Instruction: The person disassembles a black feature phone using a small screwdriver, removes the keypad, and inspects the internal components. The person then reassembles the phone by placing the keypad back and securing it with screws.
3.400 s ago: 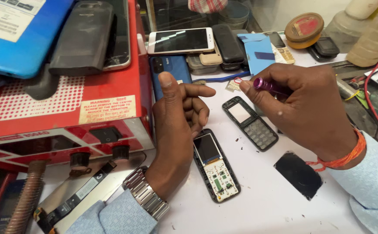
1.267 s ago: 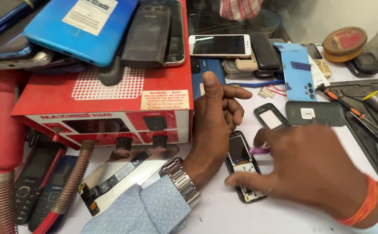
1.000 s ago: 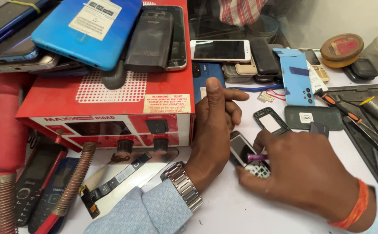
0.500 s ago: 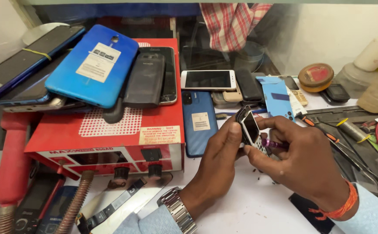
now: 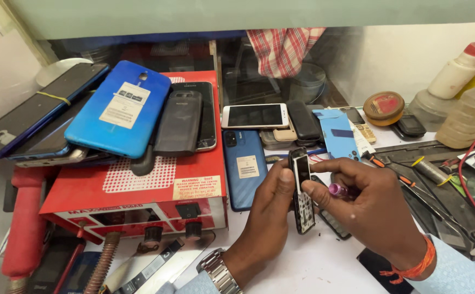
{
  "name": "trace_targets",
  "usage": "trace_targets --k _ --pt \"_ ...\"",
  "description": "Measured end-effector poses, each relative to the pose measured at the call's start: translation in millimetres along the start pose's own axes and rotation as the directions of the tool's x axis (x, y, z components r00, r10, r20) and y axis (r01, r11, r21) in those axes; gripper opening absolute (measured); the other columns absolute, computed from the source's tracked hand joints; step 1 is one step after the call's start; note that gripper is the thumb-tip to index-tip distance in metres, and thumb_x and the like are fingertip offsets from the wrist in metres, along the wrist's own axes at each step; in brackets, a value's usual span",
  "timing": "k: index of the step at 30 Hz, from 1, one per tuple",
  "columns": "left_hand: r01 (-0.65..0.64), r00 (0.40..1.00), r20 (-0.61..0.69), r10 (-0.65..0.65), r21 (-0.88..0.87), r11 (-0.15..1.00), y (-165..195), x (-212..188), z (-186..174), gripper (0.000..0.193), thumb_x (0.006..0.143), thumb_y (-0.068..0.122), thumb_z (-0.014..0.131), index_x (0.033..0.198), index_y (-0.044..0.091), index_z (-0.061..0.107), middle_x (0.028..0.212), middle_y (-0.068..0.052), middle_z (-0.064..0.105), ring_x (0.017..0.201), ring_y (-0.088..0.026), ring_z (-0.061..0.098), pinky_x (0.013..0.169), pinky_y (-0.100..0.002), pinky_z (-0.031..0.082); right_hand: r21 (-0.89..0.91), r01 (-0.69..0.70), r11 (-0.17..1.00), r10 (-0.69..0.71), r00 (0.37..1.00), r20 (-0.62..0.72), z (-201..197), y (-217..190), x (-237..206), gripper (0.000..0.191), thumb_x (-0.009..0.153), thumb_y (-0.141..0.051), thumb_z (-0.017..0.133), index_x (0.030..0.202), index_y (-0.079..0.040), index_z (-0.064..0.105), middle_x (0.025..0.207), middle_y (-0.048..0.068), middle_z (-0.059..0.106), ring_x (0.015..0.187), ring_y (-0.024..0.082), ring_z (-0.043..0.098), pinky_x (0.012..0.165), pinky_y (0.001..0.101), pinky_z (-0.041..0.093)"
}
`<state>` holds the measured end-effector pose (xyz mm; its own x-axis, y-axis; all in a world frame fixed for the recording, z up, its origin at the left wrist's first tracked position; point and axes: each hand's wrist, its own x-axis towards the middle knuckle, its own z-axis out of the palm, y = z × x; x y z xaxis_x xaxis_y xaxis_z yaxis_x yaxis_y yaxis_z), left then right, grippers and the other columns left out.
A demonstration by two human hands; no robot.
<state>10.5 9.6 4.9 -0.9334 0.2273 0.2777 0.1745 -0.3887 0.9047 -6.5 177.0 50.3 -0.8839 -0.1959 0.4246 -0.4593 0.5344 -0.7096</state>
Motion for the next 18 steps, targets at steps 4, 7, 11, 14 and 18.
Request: trace_targets --k 4,7,11,14,18 --pt "-0.03 1.0 -0.008 0.03 0.069 0.997 -6.0 -0.2 2.3 0.055 0.11 0.048 0.035 0.138 0.005 0.053 0.107 -0.004 0.065 0.094 -0.01 0.065 0.082 -0.026 0.055 0.005 0.0 1.0 0.0 1.0 -0.028 -4.9 6.0 -2.2 0.033 0.081 -0.018 0.082 0.111 -0.005 0.077 0.054 -0.007 0.052 0.051 0.002 0.042 0.043 0.0252 0.033" --pt "-0.047 0.999 -0.003 0.047 0.061 0.997 -3.2 -3.7 -0.3 0.056 0.114 0.048 0.036 0.146 0.003 0.049 0.107 -0.008 0.064 0.093 -0.009 0.064 0.08 -0.025 0.055 0.015 0.011 1.0 -0.01 0.999 -0.046 1.2 5.2 -3.2 0.035 0.085 -0.018 0.081 0.117 -0.005 0.076 0.058 -0.004 0.061 0.053 0.002 0.051 0.045 0.0241 0.038" --pt "0.05 0.999 0.007 -0.05 -0.009 0.999 0.6 -5.0 0.2 0.062 0.112 0.05 0.035 0.154 0.006 0.039 0.108 -0.01 0.062 0.082 -0.01 0.065 0.068 -0.025 0.057 -0.076 -0.062 0.995 0.056 0.996 -0.071 -1.5 -0.3 -4.0 0.033 0.088 -0.014 0.078 0.12 -0.006 0.078 0.058 0.007 0.058 0.049 0.008 0.044 0.044 0.0276 0.035" --pt "0.062 0.998 -0.009 -0.062 -0.023 0.998 0.6 -4.1 1.3 0.065 0.11 0.051 0.034 0.157 0.006 0.034 0.114 -0.011 0.063 0.08 -0.011 0.066 0.065 -0.025 0.058 -0.024 -0.016 1.0 0.014 0.997 -0.074 -3.5 -5.6 -3.5 0.03 0.089 -0.013 0.072 0.118 -0.006 0.076 0.062 0.001 0.07 0.051 0.002 0.055 0.044 0.0233 0.042" --pt "0.064 0.998 -0.002 -0.064 -0.069 0.996 1.7 -3.4 -0.5 0.065 0.111 0.052 0.032 0.158 0.006 0.033 0.113 -0.013 0.064 0.077 -0.013 0.068 0.062 -0.026 0.059 -0.018 -0.023 1.0 0.021 0.997 -0.077 -7.1 -12.5 -2.0 0.028 0.09 -0.015 0.071 0.115 -0.006 0.075 0.063 -0.001 0.068 0.049 0.002 0.051 0.043 0.0238 0.04"
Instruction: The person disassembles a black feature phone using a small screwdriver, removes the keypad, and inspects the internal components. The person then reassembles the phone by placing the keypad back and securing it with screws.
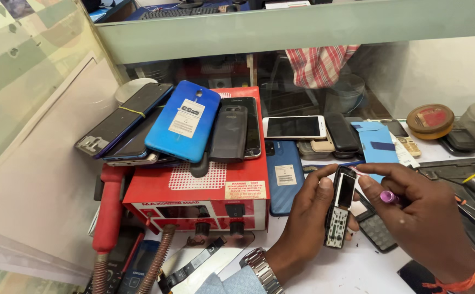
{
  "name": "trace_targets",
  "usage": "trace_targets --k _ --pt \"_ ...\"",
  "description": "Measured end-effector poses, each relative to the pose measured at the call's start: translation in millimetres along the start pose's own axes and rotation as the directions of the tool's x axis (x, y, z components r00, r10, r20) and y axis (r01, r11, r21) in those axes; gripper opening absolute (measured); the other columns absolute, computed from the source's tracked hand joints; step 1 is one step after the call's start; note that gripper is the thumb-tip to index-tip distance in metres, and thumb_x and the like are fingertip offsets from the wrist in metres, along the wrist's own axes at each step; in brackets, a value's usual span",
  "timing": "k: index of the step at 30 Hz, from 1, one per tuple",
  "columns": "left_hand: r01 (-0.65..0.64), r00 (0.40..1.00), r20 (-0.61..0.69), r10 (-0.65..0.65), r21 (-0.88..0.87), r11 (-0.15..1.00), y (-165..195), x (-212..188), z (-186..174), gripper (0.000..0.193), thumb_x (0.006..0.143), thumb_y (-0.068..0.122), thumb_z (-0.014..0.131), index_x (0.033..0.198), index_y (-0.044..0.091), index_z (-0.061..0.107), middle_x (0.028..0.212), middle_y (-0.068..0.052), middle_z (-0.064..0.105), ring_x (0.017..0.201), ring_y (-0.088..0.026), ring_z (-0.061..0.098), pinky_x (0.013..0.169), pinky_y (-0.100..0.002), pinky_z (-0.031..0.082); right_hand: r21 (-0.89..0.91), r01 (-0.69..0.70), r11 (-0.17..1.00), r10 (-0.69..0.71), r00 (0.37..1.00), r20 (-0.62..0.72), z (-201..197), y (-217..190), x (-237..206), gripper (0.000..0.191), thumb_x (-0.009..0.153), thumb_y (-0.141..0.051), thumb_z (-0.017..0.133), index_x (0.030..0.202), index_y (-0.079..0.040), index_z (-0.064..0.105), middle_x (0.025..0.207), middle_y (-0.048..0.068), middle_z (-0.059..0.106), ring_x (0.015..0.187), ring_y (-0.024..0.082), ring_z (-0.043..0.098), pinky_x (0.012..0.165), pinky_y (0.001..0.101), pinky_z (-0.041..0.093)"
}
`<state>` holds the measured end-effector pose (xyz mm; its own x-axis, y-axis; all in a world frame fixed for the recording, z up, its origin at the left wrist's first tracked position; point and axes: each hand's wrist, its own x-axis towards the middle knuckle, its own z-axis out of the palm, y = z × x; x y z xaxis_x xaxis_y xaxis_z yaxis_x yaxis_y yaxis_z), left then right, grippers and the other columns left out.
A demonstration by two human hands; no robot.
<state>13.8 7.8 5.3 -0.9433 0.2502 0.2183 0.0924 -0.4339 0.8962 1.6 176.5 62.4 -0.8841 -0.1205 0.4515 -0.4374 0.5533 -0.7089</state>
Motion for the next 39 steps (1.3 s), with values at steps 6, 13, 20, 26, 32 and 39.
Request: trace_targets --k 6,13,20,26,32,39 --pt "0.021 1.0 0.002 -0.021 -0.027 0.999 4.4 -2.3 0.9 0.063 0.112 0.051 0.031 0.156 0.006 0.035 0.111 -0.013 0.065 0.079 -0.015 0.07 0.062 -0.026 0.06 -0.058 -0.026 0.998 0.025 0.999 -0.023 -0.3 0.8 0.4 0.025 0.098 -0.016 0.068 0.118 -0.006 0.078 0.054 0.004 0.053 0.049 0.008 0.041 0.042 0.0284 0.033" --pt "0.009 1.0 0.013 -0.008 -0.097 0.995 6.2 -3.9 -0.1 0.06 0.115 0.048 0.033 0.156 0.005 0.036 0.112 -0.016 0.066 0.079 -0.017 0.07 0.062 -0.027 0.06 -0.08 -0.05 0.996 0.06 0.989 0.138 1.0 16.9 5.5 0.044 0.099 -0.025 0.063 0.14 -0.009 0.067 0.064 0.005 0.064 0.05 0.012 0.056 0.047 0.0287 0.046" --pt "0.044 0.999 -0.002 -0.045 -0.132 0.99 9.2 -3.8 -2.7 0.06 0.114 0.049 0.044 0.15 0.001 0.042 0.106 -0.016 0.069 0.08 -0.019 0.073 0.063 -0.029 0.062 -0.133 -0.085 0.987 0.111 0.973 0.2 4.8 24.5 4.9 0.048 0.089 -0.03 0.08 0.13 -0.008 0.068 0.057 0.006 0.052 0.052 0.013 0.04 0.045 0.0323 0.038" --pt "0.056 0.998 -0.002 -0.057 -0.17 0.984 11.2 -3.9 -4.1 0.056 0.112 0.045 0.051 0.145 0.0 0.048 0.101 -0.017 0.07 0.078 -0.021 0.073 0.062 -0.029 0.062 -0.068 -0.04 0.997 0.051 0.985 0.163 6.0 31.0 1.7 0.042 0.085 -0.019 0.082 0.124 -0.005 0.072 0.055 0.001 0.046 0.053 0.008 0.036 0.044 0.0284 0.03" --pt "0.011 1.0 0.011 -0.009 -0.148 0.989 6.3 -6.2 -6.5 0.056 0.114 0.043 0.05 0.146 -0.002 0.048 0.102 -0.017 0.069 0.079 -0.022 0.073 0.062 -0.03 0.062 0.067 -0.186 0.98 0.173 0.97 0.169 12.8 28.6 1.3 0.034 0.092 -0.018 0.074 0.122 -0.001 0.07 0.069 0.001 0.067 0.058 0.003 0.058 0.045 0.0246 0.042" --pt "0.006 1.0 0.004 -0.006 -0.115 0.993 2.2 -2.2 -5.8 0.057 0.111 0.045 0.05 0.146 0.0 0.049 0.102 -0.016 0.07 0.079 -0.021 0.073 0.062 -0.03 0.063 0.033 -0.08 0.996 0.074 0.986 0.152 8.0 35.1 2.9 0.027 0.11 -0.025 0.057 0.111 -0.003 0.072 0.066 0.01 0.059 0.058 0.01 0.047 0.049 0.027 0.036"
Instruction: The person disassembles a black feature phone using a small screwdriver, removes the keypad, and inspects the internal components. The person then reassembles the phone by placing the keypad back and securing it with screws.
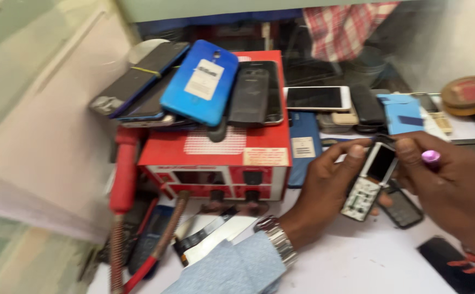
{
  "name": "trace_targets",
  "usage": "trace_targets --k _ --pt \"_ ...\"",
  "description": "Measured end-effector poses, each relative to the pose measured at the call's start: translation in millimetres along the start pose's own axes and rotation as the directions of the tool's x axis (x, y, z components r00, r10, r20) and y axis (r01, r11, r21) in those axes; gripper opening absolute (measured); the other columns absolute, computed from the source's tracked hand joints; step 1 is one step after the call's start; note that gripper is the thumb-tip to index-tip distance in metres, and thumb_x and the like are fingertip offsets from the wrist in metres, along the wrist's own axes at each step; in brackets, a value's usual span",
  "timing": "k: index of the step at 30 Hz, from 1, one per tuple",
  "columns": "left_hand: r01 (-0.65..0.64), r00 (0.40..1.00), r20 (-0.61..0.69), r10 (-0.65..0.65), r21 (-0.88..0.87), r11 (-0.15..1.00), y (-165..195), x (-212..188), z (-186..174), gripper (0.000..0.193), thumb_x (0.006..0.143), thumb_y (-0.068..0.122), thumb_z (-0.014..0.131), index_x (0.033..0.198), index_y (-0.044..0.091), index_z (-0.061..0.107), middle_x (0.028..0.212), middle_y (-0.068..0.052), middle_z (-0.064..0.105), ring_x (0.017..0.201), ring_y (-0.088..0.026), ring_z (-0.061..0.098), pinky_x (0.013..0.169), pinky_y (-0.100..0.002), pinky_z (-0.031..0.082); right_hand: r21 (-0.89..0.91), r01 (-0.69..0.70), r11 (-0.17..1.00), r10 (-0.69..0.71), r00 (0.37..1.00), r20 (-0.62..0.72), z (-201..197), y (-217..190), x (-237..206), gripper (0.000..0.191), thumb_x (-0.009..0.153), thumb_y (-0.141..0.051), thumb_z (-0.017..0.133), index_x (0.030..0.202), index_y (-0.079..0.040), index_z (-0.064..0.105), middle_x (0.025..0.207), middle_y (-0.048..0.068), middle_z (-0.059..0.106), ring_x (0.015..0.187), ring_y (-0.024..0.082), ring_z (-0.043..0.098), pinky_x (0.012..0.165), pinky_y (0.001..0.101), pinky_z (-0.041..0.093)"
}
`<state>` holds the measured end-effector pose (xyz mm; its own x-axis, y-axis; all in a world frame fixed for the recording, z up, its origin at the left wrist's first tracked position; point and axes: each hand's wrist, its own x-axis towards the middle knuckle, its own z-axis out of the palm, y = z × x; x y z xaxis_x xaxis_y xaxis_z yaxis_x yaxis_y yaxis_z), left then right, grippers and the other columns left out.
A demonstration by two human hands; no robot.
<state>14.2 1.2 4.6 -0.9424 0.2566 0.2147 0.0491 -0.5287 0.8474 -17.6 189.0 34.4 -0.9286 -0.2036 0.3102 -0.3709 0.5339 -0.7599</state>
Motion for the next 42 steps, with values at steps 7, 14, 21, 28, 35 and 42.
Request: trace_targets --k 7,14,21,28,35,42 --pt "0.039 0.998 -0.045 -0.038 0.006 0.999 2.0 2.6 3.1 0.058 0.107 0.047 0.05 0.142 0.001 0.051 0.101 -0.014 0.071 0.075 -0.016 0.073 0.058 -0.027 0.063 0.122 0.052 0.991 -0.07 0.987 0.142 -3.7 -5.0 -1.0 0.045 0.084 -0.014 0.083 0.123 -0.001 0.065 0.07 0.003 0.071 0.058 0.005 0.064 0.048 0.0229 0.05" --pt "0.059 0.997 -0.04 -0.059 -0.005 0.998 5.6 4.2 6.2 0.059 0.106 0.048 0.051 0.143 0.002 0.05 0.101 -0.015 0.072 0.074 -0.017 0.074 0.058 -0.026 0.063 0.182 -0.108 0.977 0.089 0.99 0.108 -1.2 -30.1 0.6 0.044 0.072 -0.012 0.084 0.112 -0.002 0.068 0.059 0.001 0.064 0.051 0.006 0.062 0.045 0.0239 0.046" --pt "0.064 0.997 -0.048 -0.062 0.029 0.998 6.8 5.0 7.8 0.06 0.106 0.048 0.051 0.141 -0.001 0.052 0.097 -0.015 0.073 0.072 -0.017 0.074 0.057 -0.026 0.063 0.162 -0.066 0.985 0.049 0.994 0.102 -4.3 -25.4 2.3 0.041 0.073 -0.015 0.085 0.109 -0.003 0.07 0.061 -0.002 0.064 0.054 0.001 0.046 0.047 0.0213 0.037" --pt "0.057 0.998 -0.026 -0.056 0.04 0.998 7.4 5.4 9.6 0.057 0.106 0.046 0.049 0.141 0.0 0.05 0.095 -0.015 0.073 0.073 -0.017 0.075 0.058 -0.026 0.063 0.161 -0.014 0.987 0.009 0.999 0.036 -3.4 -22.1 -0.1 0.035 0.078 -0.017 0.083 0.108 -0.003 0.072 0.061 -0.006 0.06 0.057 0.0 0.04 0.047 0.0205 0.032" --pt "0.053 0.999 -0.005 -0.053 -0.032 0.998 7.1 3.7 10.0 0.053 0.109 0.043 0.049 0.14 0.0 0.053 0.095 -0.013 0.072 0.073 -0.019 0.074 0.057 -0.028 0.062 0.108 -0.044 0.993 0.048 0.998 -0.028 -5.6 -22.3 1.7 0.024 0.087 -0.022 0.077 0.103 -0.003 0.078 0.062 -0.004 0.06 0.057 0.001 0.043 0.046 0.021 0.033" --pt "0.139 0.99 -0.023 -0.139 -0.023 0.99 11.0 4.7 11.4 0.054 0.108 0.047 0.045 0.137 0.002 0.056 0.096 -0.015 0.072 0.075 -0.019 0.075 0.058 -0.028 0.063 0.175 -0.05 0.983 0.058 0.997 -0.041 -4.8 -5.5 3.4 0.023 0.095 -0.022 0.07 0.101 -0.001 0.079 0.063 -0.004 0.062 0.057 0.001 0.047 0.046 0.0217 0.037"
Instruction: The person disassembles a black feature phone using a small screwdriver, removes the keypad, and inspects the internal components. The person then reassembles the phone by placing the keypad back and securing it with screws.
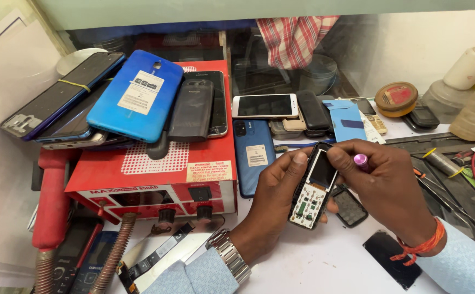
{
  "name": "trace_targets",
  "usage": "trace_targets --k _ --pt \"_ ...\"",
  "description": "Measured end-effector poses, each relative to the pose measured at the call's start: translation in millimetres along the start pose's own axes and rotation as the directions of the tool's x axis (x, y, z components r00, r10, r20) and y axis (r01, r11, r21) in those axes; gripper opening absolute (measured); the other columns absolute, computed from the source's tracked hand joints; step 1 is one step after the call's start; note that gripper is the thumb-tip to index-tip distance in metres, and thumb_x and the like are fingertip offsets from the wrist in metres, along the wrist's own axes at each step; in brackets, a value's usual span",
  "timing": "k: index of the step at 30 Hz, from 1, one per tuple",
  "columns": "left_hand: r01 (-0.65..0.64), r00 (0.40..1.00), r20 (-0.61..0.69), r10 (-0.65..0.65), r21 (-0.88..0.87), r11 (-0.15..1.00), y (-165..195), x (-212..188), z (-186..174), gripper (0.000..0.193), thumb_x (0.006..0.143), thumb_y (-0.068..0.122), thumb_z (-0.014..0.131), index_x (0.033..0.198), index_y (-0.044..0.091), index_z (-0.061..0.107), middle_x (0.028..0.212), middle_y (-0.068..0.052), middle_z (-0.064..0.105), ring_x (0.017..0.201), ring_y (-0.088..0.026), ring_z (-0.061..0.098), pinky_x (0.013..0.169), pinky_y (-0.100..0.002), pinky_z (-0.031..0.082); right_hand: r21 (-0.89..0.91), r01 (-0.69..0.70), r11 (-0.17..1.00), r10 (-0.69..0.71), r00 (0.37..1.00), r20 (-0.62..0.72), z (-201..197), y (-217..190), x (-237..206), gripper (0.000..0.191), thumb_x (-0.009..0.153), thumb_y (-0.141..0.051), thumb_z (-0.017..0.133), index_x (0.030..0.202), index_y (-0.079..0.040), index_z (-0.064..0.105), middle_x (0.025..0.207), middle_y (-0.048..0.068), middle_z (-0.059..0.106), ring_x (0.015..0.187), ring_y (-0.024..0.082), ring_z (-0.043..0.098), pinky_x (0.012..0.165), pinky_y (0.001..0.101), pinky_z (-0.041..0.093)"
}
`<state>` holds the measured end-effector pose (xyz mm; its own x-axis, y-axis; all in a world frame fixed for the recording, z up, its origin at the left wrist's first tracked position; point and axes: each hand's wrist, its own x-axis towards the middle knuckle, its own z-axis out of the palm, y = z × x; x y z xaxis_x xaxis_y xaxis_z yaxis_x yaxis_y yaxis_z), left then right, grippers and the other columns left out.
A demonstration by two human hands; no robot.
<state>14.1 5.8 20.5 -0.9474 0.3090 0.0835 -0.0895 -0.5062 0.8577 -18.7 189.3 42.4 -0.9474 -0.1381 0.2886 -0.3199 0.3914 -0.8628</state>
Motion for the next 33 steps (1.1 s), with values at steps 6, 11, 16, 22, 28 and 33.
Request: trace_targets --k 6,11,16,22,28,33 --pt "-0.007 1.0 0.022 0.008 -0.061 0.998 1.5 -0.6 -1.0 0.053 0.11 0.047 0.044 0.135 0.003 0.055 0.095 -0.014 0.071 0.074 -0.019 0.075 0.058 -0.029 0.064 -0.001 0.07 0.998 -0.07 0.995 0.074 -2.5 3.4 -2.2 0.026 0.094 -0.024 0.068 0.107 -0.002 0.074 0.067 -0.005 0.069 0.06 -0.001 0.05 0.049 0.0192 0.042" --pt "0.007 1.0 0.022 -0.006 -0.051 0.999 1.0 -1.2 -2.4 0.053 0.11 0.048 0.042 0.135 0.004 0.055 0.097 -0.014 0.071 0.075 -0.019 0.074 0.058 -0.028 0.063 -0.061 0.102 0.993 -0.098 0.993 0.066 3.3 -5.9 -4.0 0.028 0.095 -0.025 0.07 0.109 -0.002 0.074 0.069 -0.002 0.067 0.06 0.0 0.048 0.048 0.0208 0.04" --pt "0.0 0.999 0.042 0.004 -0.088 0.996 1.1 0.0 -4.4 0.054 0.11 0.049 0.041 0.134 0.003 0.055 0.103 -0.015 0.072 0.077 -0.019 0.075 0.06 -0.029 0.064 -0.019 -0.04 0.999 0.041 0.998 0.043 3.8 -11.1 -2.3 0.034 0.1 -0.032 0.059 0.101 -0.002 0.074 0.06 -0.001 0.058 0.05 0.005 0.044 0.043 0.0244 0.034" --pt "0.009 1.0 0.022 -0.008 -0.064 0.998 1.2 0.2 -5.1 0.055 0.11 0.05 0.038 0.135 0.004 0.055 0.106 -0.016 0.073 0.078 -0.018 0.075 0.06 -0.029 0.063 -0.053 0.038 0.998 -0.036 0.999 0.04 2.9 -11.6 -3.6 0.04 0.104 -0.035 0.053 0.101 0.0 0.071 0.058 -0.002 0.053 0.049 0.005 0.042 0.043 0.0244 0.033" --pt "0.006 1.0 0.025 -0.005 -0.036 0.999 4.1 -0.6 -5.1 0.058 0.11 0.051 0.034 0.137 0.004 0.056 0.111 -0.016 0.073 0.078 -0.016 0.074 0.061 -0.028 0.063 0.044 0.107 0.993 -0.104 0.992 -0.072 2.1 -16.0 -4.2 0.042 0.109 -0.034 0.049 0.11 0.002 0.071 0.056 -0.002 0.045 0.05 0.004 0.037 0.044 0.0247 0.029" --pt "0.006 0.999 0.037 -0.004 -0.054 0.999 4.9 -1.7 -4.4 0.057 0.111 0.05 0.034 0.137 0.005 0.056 0.111 -0.017 0.073 0.078 -0.015 0.073 0.062 -0.027 0.063 -0.033 0.174 0.984 -0.176 0.977 -0.119 1.9 -19.0 -7.9 0.043 0.11 -0.034 0.049 0.107 0.002 0.072 0.054 -0.002 0.044 0.049 0.004 0.036 0.044 0.0247 0.027"
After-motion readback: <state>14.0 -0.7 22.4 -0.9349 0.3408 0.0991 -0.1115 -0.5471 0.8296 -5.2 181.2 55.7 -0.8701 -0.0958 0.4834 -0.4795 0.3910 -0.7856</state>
